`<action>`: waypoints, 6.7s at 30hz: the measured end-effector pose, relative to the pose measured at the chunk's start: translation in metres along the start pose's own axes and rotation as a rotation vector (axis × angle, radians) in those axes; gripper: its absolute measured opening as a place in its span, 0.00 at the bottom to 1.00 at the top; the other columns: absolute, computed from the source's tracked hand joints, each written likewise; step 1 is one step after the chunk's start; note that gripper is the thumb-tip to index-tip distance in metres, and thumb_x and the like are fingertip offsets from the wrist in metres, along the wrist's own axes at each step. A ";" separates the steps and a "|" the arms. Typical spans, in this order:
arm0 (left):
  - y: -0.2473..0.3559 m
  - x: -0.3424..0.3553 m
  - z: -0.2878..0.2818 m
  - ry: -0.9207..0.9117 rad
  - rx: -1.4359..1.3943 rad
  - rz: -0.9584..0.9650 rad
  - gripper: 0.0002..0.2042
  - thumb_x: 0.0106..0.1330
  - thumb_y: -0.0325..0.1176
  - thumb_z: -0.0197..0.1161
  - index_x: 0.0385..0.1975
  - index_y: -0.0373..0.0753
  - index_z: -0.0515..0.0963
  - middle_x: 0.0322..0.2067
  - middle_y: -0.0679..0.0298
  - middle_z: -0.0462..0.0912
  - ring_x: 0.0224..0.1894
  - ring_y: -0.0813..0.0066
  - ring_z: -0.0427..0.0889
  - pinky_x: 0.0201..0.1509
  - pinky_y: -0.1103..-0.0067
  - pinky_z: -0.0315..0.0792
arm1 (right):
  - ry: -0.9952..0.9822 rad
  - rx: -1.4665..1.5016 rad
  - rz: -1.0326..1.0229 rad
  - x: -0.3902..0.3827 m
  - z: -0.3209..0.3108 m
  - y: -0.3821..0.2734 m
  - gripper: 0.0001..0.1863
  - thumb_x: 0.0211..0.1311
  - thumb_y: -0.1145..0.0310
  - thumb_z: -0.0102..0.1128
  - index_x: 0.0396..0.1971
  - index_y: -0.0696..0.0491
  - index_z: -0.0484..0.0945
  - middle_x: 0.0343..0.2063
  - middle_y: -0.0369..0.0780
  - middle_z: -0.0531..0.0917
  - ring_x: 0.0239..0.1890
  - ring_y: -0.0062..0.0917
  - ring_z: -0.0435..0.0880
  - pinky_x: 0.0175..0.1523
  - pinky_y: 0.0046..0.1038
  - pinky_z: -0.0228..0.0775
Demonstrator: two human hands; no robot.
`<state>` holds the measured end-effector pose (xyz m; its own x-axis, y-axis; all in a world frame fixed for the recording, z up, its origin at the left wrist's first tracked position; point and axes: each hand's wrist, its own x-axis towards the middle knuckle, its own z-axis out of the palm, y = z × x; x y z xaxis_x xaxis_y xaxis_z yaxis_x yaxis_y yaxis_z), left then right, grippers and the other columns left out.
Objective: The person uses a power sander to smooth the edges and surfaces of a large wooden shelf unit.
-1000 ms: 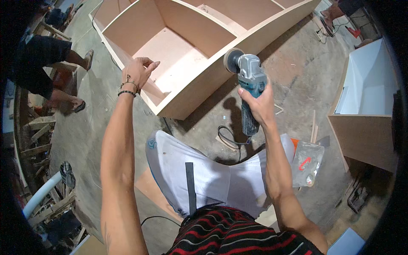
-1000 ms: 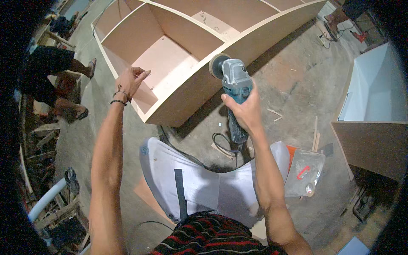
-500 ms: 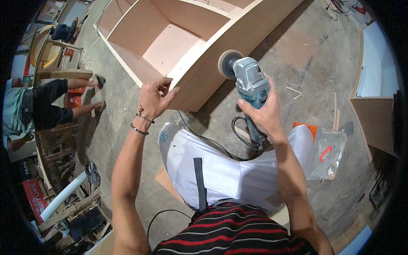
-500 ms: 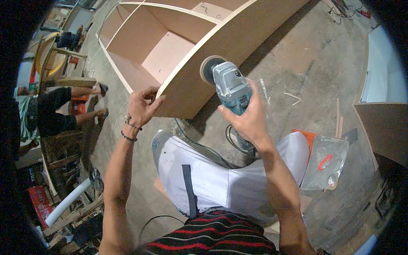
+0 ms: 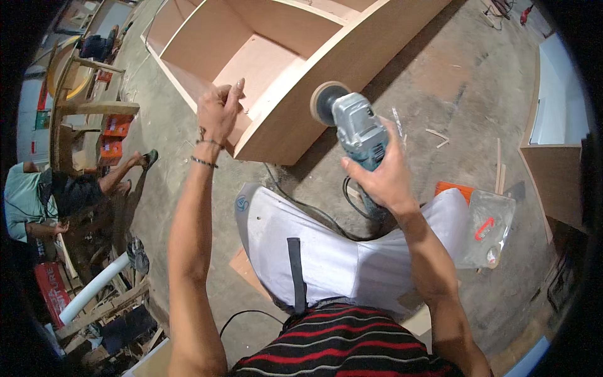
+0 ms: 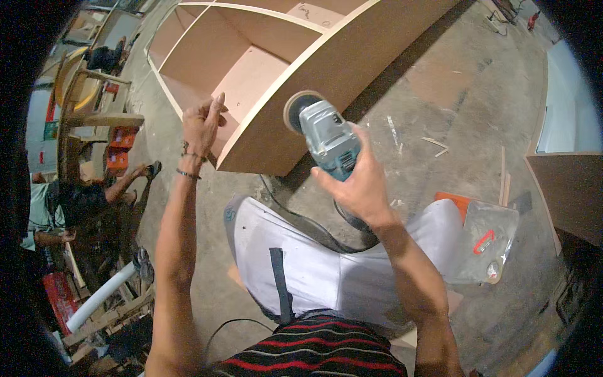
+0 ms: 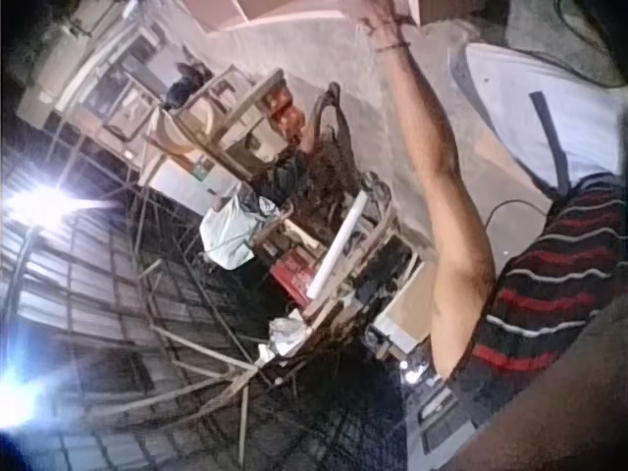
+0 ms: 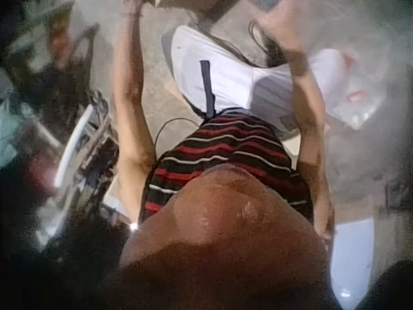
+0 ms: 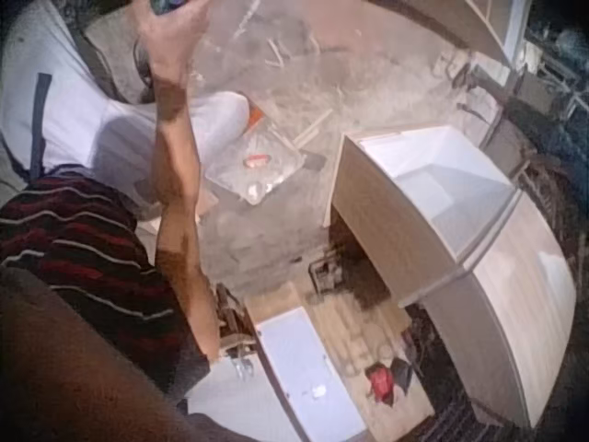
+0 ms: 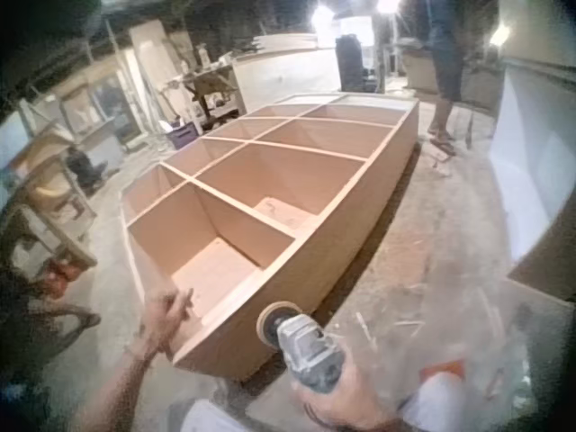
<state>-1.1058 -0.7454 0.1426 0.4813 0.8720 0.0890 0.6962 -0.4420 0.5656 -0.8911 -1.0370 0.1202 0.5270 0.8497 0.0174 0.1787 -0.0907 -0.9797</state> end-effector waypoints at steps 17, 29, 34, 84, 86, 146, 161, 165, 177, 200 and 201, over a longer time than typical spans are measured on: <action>-0.043 0.033 -0.007 -0.183 0.362 -0.112 0.30 0.66 0.67 0.63 0.35 0.42 0.90 0.30 0.59 0.90 0.36 0.61 0.89 0.43 0.67 0.79 | -0.356 -0.210 -0.218 -0.017 0.086 -0.014 0.49 0.54 0.57 0.80 0.71 0.55 0.60 0.52 0.56 0.84 0.52 0.55 0.86 0.55 0.46 0.81; -0.032 0.030 -0.006 -0.183 0.364 -0.114 0.29 0.64 0.64 0.67 0.38 0.39 0.91 0.35 0.56 0.92 0.40 0.58 0.91 0.46 0.67 0.81 | -0.221 -0.188 -0.100 0.019 0.042 -0.004 0.45 0.56 0.58 0.77 0.69 0.51 0.61 0.51 0.57 0.84 0.51 0.57 0.86 0.55 0.51 0.80; -0.025 0.027 -0.003 -0.128 0.367 -0.120 0.28 0.63 0.63 0.68 0.36 0.40 0.91 0.35 0.58 0.92 0.39 0.59 0.91 0.45 0.67 0.80 | -0.083 -0.079 -0.161 0.055 0.011 0.007 0.43 0.54 0.58 0.78 0.66 0.51 0.64 0.48 0.56 0.85 0.50 0.56 0.87 0.53 0.48 0.79; 0.137 0.081 0.115 -0.041 -0.062 0.424 0.10 0.67 0.33 0.72 0.35 0.32 0.83 0.21 0.55 0.83 0.18 0.70 0.81 0.25 0.75 0.74 | 0.290 -0.054 -0.079 0.127 -0.147 0.014 0.40 0.54 0.61 0.80 0.63 0.62 0.70 0.51 0.48 0.82 0.54 0.35 0.82 0.63 0.37 0.72; 0.139 0.093 0.122 -0.061 0.002 0.461 0.12 0.68 0.35 0.71 0.30 0.33 0.81 0.20 0.55 0.83 0.19 0.64 0.83 0.26 0.72 0.75 | 0.320 -0.090 -0.102 0.139 -0.153 0.003 0.39 0.54 0.61 0.80 0.62 0.62 0.71 0.51 0.47 0.83 0.53 0.34 0.83 0.62 0.37 0.73; 0.136 0.053 0.103 -0.394 0.426 0.011 0.18 0.67 0.42 0.70 0.45 0.35 0.74 0.26 0.43 0.84 0.31 0.40 0.84 0.36 0.55 0.76 | -0.050 -0.098 -0.157 0.275 -0.207 0.070 0.42 0.54 0.61 0.78 0.66 0.50 0.64 0.50 0.56 0.84 0.54 0.58 0.84 0.55 0.49 0.78; 0.135 0.053 0.102 -0.400 0.439 -0.002 0.17 0.64 0.42 0.73 0.39 0.38 0.75 0.23 0.47 0.82 0.28 0.42 0.84 0.36 0.57 0.77 | 0.173 -0.047 -0.149 0.381 -0.306 0.106 0.36 0.54 0.59 0.80 0.57 0.61 0.71 0.46 0.46 0.83 0.49 0.31 0.83 0.58 0.35 0.75; 0.160 0.055 0.107 -0.404 0.396 -0.182 0.21 0.63 0.41 0.74 0.50 0.37 0.78 0.33 0.47 0.86 0.40 0.45 0.87 0.48 0.56 0.78 | 0.220 -0.003 -0.082 0.402 -0.324 0.124 0.35 0.54 0.53 0.79 0.54 0.60 0.74 0.45 0.45 0.83 0.47 0.29 0.83 0.56 0.33 0.75; 0.231 0.169 0.178 -0.244 0.371 0.362 0.18 0.67 0.35 0.70 0.54 0.34 0.83 0.42 0.53 0.87 0.53 0.59 0.86 0.79 0.51 0.55 | 0.287 0.226 -0.021 0.299 -0.308 0.123 0.31 0.59 0.66 0.76 0.58 0.61 0.72 0.47 0.42 0.83 0.48 0.25 0.82 0.58 0.31 0.75; 0.257 0.193 0.200 -0.190 -0.068 0.136 0.12 0.66 0.29 0.72 0.45 0.30 0.85 0.34 0.56 0.90 0.36 0.73 0.89 0.44 0.74 0.82 | 0.218 0.134 -0.051 0.292 -0.296 0.116 0.40 0.53 0.66 0.80 0.64 0.59 0.67 0.51 0.50 0.83 0.55 0.35 0.85 0.62 0.39 0.75; 0.265 0.205 0.211 -0.178 0.007 0.194 0.12 0.66 0.29 0.72 0.46 0.30 0.84 0.32 0.55 0.88 0.33 0.72 0.86 0.41 0.73 0.80 | 0.196 0.045 -0.095 0.302 -0.295 0.112 0.41 0.53 0.65 0.80 0.64 0.59 0.67 0.52 0.51 0.83 0.56 0.38 0.85 0.63 0.40 0.75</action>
<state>-0.7101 -0.7286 0.1376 0.6921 0.7201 0.0495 0.5847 -0.5996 0.5464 -0.4669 -0.9438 0.0741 0.6619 0.7355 0.1445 0.2006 0.0119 -0.9796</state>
